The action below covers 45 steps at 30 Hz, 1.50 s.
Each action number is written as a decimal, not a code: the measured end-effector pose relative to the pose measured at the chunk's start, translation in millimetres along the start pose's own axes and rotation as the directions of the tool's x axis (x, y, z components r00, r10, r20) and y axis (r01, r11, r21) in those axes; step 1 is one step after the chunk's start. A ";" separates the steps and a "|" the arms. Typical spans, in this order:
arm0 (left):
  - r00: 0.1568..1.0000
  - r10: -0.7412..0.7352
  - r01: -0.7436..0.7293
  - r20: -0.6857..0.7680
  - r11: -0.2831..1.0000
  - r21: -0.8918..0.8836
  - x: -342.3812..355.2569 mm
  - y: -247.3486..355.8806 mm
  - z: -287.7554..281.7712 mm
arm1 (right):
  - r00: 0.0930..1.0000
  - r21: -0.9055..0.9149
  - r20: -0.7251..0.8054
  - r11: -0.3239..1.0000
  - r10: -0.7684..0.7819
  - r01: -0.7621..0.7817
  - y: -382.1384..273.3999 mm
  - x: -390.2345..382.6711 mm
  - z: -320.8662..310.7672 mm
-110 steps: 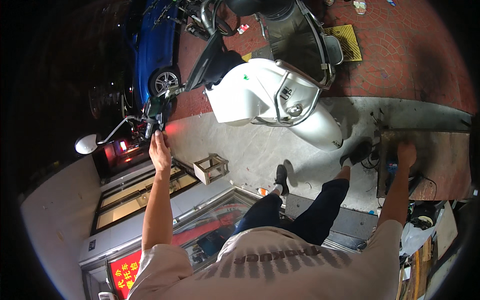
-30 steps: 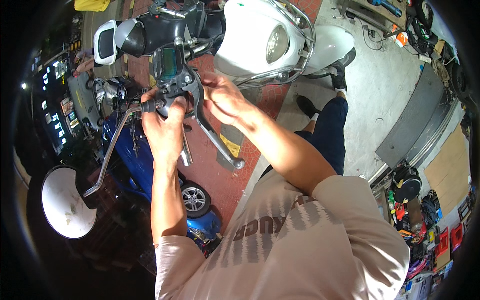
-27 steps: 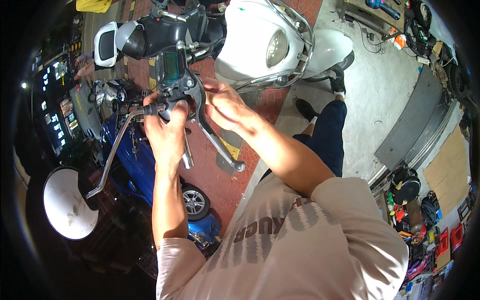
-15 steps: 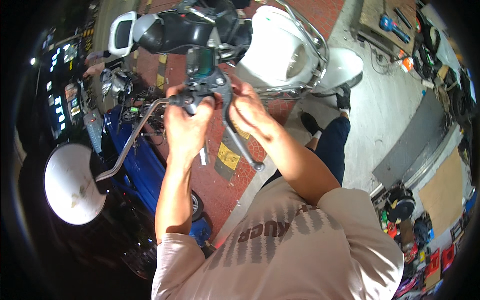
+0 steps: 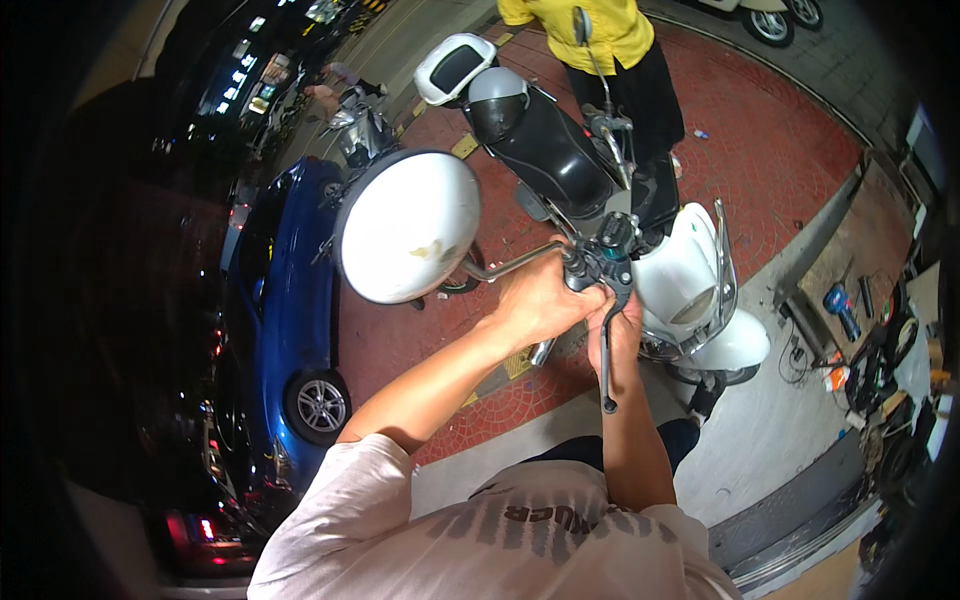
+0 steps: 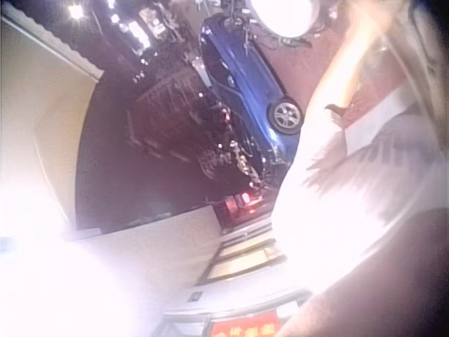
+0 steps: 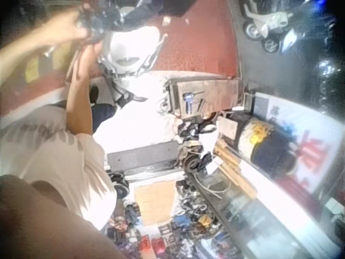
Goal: The person uses a cordless impact driver to remove and reinstall screws on the handlebar assembly of a white scooter. They also use a wrench to tighten a bolt on the handlebar clamp and adjust the throttle cable. The work is performed in a cluttered workshop with other vehicles and tools visible.
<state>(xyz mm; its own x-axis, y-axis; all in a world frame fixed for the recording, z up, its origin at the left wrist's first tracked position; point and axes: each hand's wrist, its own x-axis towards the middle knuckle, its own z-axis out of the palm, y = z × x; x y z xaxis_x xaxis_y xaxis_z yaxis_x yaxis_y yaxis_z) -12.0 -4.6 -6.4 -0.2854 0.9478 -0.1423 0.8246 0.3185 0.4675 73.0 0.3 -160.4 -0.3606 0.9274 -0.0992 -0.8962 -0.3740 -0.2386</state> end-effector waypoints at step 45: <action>0.998 0.031 -0.037 0.050 0.994 0.105 2.9 7.3 -9.1 | 0.986 0.182 0.119 0.973 0.119 -0.140 23.9 8.1 -29.2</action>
<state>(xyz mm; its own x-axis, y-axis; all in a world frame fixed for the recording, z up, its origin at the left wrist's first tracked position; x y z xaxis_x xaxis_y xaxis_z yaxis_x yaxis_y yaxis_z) -11.2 0.3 4.5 -0.2343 0.9569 -0.1713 0.8813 0.2835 0.3780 56.3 -1.3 -195.1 -0.4932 0.8698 -0.0114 -0.8689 -0.4932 -0.0425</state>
